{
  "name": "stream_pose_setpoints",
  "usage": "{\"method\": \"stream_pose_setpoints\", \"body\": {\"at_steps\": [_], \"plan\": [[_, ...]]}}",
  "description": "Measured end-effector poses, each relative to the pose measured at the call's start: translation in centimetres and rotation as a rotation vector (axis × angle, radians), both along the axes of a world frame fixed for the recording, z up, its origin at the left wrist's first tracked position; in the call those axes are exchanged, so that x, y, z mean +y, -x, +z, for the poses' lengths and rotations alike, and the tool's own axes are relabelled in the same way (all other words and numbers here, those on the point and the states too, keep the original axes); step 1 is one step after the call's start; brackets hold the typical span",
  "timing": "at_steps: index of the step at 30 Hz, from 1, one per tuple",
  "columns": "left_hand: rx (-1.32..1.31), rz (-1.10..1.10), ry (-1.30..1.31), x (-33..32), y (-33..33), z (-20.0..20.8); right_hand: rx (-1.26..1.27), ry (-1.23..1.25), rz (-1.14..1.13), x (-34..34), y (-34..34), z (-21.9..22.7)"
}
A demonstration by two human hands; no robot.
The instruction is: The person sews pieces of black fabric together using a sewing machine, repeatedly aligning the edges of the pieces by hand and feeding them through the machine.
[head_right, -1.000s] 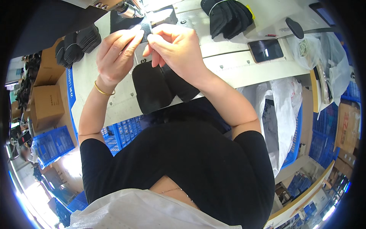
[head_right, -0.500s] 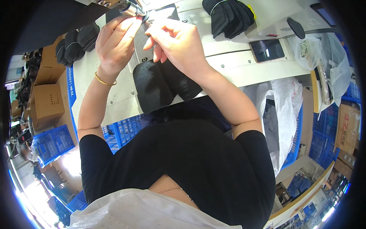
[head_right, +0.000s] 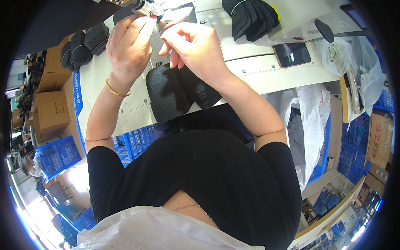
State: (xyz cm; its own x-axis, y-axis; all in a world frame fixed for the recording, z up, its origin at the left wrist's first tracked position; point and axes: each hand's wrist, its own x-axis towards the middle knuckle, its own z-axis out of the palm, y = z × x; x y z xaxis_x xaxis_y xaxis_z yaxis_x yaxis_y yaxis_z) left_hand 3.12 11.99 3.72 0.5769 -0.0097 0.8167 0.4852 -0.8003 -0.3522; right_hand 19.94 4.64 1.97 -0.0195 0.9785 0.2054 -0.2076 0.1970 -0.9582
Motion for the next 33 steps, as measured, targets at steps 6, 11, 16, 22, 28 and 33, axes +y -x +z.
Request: {"method": "stream_pose_setpoints", "body": {"at_steps": [6,11,16,22,28,33], "plan": [[-0.077,0.064,0.235,-1.3,-1.0,0.1,-0.036,0.031,0.012,-0.1,-0.2,-0.6],[-0.086,0.02,0.234,-0.4,-0.1,-0.5,-0.024,0.022,0.019,-0.2,-0.2,-0.6],[-0.147,-0.105,0.591,0.2,1.7,0.2,-0.051,0.056,0.035,-0.6,-0.9,-1.1],[-0.008,-0.09,0.318,-1.4,0.8,1.5,-0.023,0.063,0.063,-0.8,-0.1,-0.2],[-0.086,-0.074,0.265,-4.4,-1.1,0.9,-0.094,0.027,0.099,-1.3,-0.4,-0.4],[-0.112,-0.165,0.296,-5.7,0.0,-0.5,-0.086,0.088,0.023,-3.6,-0.4,0.0]]}}
